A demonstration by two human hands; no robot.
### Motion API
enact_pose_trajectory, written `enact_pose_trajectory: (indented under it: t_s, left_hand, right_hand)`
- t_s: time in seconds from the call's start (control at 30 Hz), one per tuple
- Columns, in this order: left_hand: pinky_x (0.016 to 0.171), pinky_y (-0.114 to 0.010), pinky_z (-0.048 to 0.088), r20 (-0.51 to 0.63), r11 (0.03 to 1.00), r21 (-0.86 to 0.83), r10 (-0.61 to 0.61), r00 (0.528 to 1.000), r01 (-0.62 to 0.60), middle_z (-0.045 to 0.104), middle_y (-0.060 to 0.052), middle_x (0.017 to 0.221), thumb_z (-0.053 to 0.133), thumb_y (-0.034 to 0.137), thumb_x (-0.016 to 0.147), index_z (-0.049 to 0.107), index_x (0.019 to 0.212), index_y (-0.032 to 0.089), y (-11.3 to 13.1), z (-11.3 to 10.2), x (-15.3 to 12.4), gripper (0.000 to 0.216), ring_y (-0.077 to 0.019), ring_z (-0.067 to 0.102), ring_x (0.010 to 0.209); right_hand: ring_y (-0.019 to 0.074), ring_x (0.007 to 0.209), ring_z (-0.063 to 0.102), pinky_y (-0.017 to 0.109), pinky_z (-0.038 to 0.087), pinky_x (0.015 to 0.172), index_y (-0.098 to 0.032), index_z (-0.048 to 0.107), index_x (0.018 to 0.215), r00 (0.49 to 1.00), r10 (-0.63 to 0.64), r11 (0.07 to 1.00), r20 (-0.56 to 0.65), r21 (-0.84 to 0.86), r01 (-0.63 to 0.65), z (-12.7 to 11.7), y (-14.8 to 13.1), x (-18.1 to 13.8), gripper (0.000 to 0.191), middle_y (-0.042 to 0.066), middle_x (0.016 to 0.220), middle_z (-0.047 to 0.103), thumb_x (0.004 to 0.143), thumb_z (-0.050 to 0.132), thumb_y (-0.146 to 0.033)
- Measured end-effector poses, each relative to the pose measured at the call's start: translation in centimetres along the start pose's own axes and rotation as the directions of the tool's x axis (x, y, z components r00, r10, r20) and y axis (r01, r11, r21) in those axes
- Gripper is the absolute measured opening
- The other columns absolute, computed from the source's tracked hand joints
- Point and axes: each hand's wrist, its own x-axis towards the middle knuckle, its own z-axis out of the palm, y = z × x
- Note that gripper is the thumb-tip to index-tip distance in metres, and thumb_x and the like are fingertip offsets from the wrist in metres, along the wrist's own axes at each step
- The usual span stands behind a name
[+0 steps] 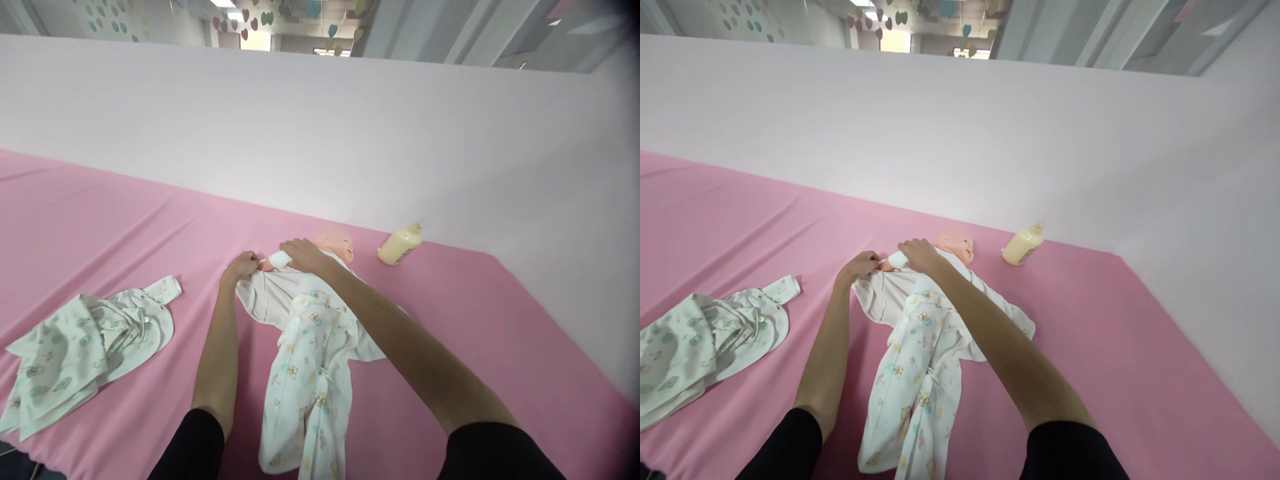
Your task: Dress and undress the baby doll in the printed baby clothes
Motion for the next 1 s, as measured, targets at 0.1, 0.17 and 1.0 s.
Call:
enact_pose_trajectory:
  t_s: [0.1,0.17,1.0]
  left_hand:
    - [0.061,-0.022,0.045,0.037,0.997,-0.077,-0.010,0.999,0.013,0.070,-0.005,0.093,0.058,0.016,0.076,0.065,0.100,0.018,-0.5,-0.2,-0.1,0.026,-0.0137,0.062,0.072]
    - [0.059,-0.021,0.045,0.050,0.993,-0.121,-0.010,0.999,0.016,0.068,-0.003,0.086,0.058,0.014,0.076,0.064,0.100,0.018,-0.6,-0.3,-0.3,0.026,-0.0119,0.059,0.067]
    - [0.086,-0.028,0.051,0.238,0.983,0.061,0.152,0.959,-0.171,0.073,-0.010,0.121,0.070,0.047,0.078,0.070,0.117,0.020,2.3,1.1,-1.4,0.047,-0.0279,0.066,0.113]
  right_hand:
    - [0.0295,0.111,0.061,0.037,0.045,0.085,-0.012,0.055,0.125,0.999,0.028,1.000,0.018,-0.011,-0.028,-0.4,-0.2,-0.2,0.036,0.016,0.124,0.065,0.090,0.060,-0.017]
    - [0.0301,0.112,0.060,0.038,0.045,0.087,-0.010,0.052,0.127,0.998,0.059,0.998,0.024,-0.018,-0.059,-0.8,-0.4,-0.4,0.039,0.019,0.125,0.063,0.089,0.060,-0.014]
    - [0.0317,0.116,0.059,0.042,0.050,0.092,-0.011,0.047,0.132,0.971,0.210,0.967,-0.115,0.170,-0.189,1.9,-2.8,2.4,0.047,0.020,0.128,0.059,0.088,0.061,-0.019]
